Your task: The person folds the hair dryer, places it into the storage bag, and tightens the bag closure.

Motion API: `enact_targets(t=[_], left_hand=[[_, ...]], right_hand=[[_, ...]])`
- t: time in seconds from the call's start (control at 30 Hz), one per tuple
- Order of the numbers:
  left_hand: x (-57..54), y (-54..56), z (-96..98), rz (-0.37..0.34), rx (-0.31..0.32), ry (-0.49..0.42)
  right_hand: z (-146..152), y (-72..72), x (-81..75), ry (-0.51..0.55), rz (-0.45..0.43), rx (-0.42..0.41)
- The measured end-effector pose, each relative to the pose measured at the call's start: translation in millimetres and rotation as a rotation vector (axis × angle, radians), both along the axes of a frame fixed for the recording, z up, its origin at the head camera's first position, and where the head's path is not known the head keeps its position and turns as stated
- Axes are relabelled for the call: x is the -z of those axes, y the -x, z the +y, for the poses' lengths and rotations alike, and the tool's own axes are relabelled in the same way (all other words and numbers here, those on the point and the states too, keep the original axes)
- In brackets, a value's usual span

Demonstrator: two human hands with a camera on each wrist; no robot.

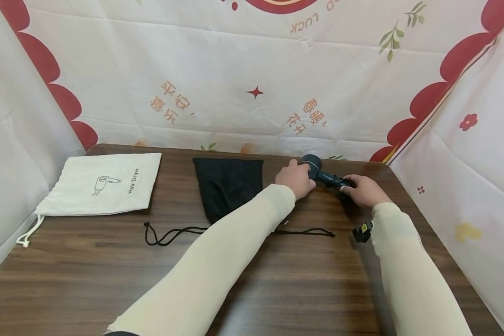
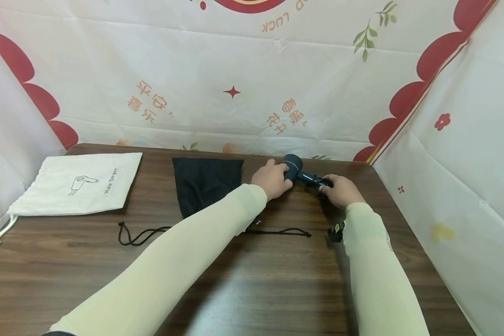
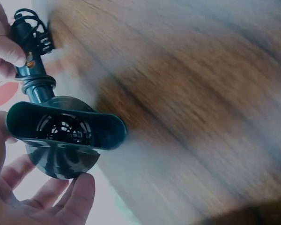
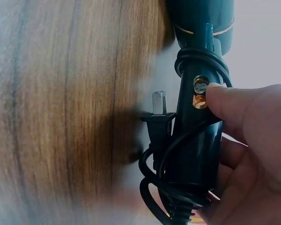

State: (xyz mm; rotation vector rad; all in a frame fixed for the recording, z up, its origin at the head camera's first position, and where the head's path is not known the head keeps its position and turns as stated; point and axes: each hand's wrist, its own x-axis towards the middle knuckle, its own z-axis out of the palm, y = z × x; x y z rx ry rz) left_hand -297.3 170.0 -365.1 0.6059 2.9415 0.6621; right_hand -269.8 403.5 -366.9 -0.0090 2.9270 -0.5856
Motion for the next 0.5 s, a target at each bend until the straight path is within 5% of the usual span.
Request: enact_targets(t=[0.23, 0.5], left_hand=[[2.3, 2.4, 4.0, 0.06, -0.003, 0.065], [1.8, 3.6, 8.5, 0.053, -0.003, 0.06]], right_hand=[[0.0, 1.4, 1.3, 0.017, -0.008, -0.009], [2.7, 2.2, 1.9, 0.027, -0.012, -0.007]])
